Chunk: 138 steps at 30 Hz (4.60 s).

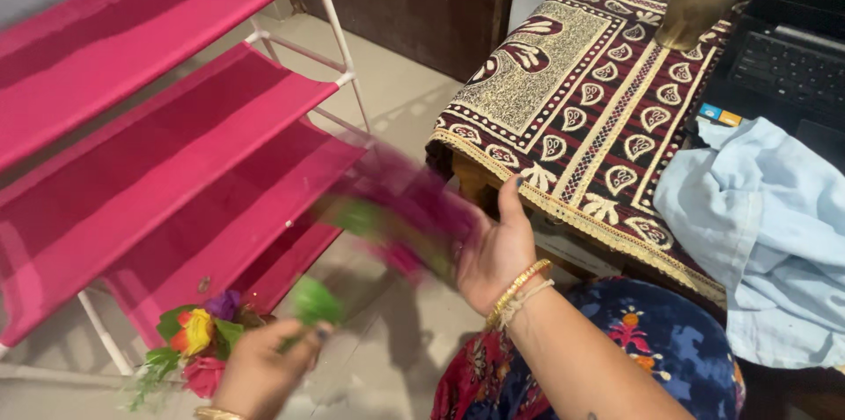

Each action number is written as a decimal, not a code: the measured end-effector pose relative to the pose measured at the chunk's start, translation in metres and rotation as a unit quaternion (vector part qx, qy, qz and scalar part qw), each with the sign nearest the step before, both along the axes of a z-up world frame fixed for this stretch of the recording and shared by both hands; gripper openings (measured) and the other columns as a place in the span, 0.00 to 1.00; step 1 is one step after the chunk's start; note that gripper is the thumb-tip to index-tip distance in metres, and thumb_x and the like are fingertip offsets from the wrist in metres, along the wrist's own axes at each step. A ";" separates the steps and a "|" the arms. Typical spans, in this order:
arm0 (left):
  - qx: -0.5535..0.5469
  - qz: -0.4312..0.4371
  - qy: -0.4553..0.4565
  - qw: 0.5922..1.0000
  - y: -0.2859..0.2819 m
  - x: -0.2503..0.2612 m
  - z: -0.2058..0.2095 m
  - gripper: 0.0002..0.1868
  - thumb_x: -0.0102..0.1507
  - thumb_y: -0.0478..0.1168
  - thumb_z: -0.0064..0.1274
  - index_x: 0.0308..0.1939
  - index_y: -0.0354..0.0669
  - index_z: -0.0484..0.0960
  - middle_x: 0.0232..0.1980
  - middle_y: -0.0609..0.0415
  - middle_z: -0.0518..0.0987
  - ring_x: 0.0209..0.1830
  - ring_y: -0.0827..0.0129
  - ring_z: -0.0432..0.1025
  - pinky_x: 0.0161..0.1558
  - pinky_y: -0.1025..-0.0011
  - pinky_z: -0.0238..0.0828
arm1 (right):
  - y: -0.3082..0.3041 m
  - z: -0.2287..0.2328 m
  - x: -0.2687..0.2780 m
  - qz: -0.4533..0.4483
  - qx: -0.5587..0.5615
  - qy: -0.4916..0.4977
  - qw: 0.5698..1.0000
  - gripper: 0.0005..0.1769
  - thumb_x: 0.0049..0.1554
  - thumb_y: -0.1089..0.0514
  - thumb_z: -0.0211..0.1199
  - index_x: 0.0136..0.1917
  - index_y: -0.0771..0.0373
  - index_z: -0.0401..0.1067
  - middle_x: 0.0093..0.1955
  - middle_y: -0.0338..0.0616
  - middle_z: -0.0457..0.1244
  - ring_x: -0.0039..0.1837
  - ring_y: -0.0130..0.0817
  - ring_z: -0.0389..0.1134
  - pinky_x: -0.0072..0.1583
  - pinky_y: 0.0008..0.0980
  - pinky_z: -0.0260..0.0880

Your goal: The person wipes a metal tool with a light blue cloth, then wipes the surface of a laptop. They then pick up a bouquet of artificial purple flowers and wipe the petals and leaves with the same cloth.

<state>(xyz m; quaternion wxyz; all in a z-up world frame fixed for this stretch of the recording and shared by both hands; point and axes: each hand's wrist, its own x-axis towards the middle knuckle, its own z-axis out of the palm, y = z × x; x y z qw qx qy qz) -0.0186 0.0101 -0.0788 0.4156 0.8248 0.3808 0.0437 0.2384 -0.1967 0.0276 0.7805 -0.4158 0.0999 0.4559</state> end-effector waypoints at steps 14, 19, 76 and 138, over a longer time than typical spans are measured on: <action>-0.132 -0.023 -0.167 0.977 0.011 -0.004 -0.066 0.17 0.60 0.35 0.59 0.54 0.42 0.85 0.43 0.52 0.86 0.40 0.68 0.80 0.43 0.68 0.78 | -0.002 0.010 -0.001 0.026 0.151 -0.030 0.988 0.33 0.56 0.57 0.58 0.74 0.61 0.61 0.64 0.50 0.66 0.61 0.40 0.70 0.65 0.43 0.71; -0.315 -0.186 -0.204 0.908 0.041 -0.015 -0.103 0.15 0.68 0.34 0.51 0.57 0.34 0.83 0.46 0.52 0.83 0.44 0.69 0.77 0.50 0.70 0.75 | -0.002 0.012 -0.001 0.057 0.185 -0.040 0.980 0.34 0.57 0.57 0.55 0.76 0.64 0.60 0.64 0.54 0.67 0.63 0.42 0.69 0.67 0.44 0.69; -0.312 0.177 -0.320 0.877 -0.061 0.051 0.022 0.17 0.61 0.29 0.50 0.53 0.31 0.84 0.29 0.53 0.81 0.19 0.76 0.65 0.22 0.78 0.56 | -0.017 0.019 -0.009 0.003 0.002 -0.148 0.989 0.18 0.62 0.53 0.54 0.61 0.64 0.71 0.51 0.42 0.69 0.52 0.36 0.71 0.56 0.39 0.72; -0.231 -0.329 -0.216 0.890 -0.386 0.333 0.103 0.13 0.60 0.34 0.55 0.48 0.39 0.87 0.27 0.52 0.86 0.17 0.74 0.79 0.22 0.77 0.77 | -0.383 0.063 0.122 -0.456 -0.056 -0.263 0.848 0.06 0.58 0.65 0.62 0.50 0.66 0.75 0.43 0.42 0.69 0.39 0.28 0.67 0.40 0.26 0.64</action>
